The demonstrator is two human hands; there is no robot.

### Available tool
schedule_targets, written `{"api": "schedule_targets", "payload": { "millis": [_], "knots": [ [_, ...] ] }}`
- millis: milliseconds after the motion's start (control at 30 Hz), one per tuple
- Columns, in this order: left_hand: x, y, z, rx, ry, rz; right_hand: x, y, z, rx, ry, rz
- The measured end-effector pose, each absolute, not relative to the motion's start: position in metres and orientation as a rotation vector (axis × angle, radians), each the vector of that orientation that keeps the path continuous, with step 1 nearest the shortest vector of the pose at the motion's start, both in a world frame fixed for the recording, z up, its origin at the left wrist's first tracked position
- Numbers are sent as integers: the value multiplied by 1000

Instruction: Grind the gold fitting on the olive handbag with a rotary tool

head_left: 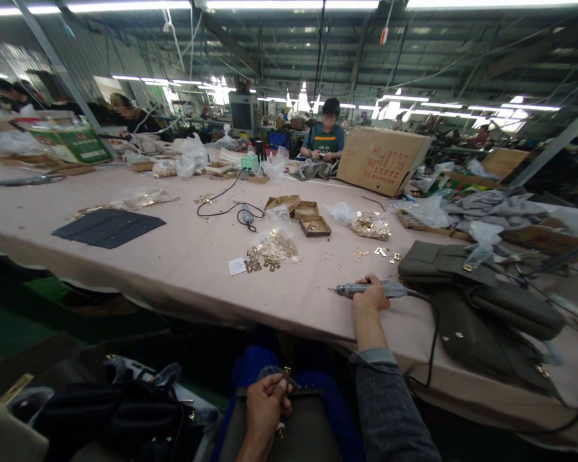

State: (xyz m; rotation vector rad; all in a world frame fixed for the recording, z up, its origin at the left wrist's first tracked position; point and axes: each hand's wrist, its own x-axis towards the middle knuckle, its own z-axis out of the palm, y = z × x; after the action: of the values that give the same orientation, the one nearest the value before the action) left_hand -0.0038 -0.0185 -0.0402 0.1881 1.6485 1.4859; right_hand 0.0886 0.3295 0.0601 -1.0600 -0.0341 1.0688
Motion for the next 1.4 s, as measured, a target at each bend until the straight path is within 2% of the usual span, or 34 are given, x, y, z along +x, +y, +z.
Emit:
{"api": "schedule_targets", "payload": {
  "millis": [600, 1033, 1400],
  "knots": [
    [-5, -20, -39, 168, 1543, 1523, 100, 316, 72, -1044, -86, 1213],
    [1, -21, -36, 161, 1467, 1528, 101, 151, 80, -964, -425, 1582],
    [2, -22, -32, 168, 1450, 1532, 74, 101, 45, -1010, -644, 1493]
  ]
}}
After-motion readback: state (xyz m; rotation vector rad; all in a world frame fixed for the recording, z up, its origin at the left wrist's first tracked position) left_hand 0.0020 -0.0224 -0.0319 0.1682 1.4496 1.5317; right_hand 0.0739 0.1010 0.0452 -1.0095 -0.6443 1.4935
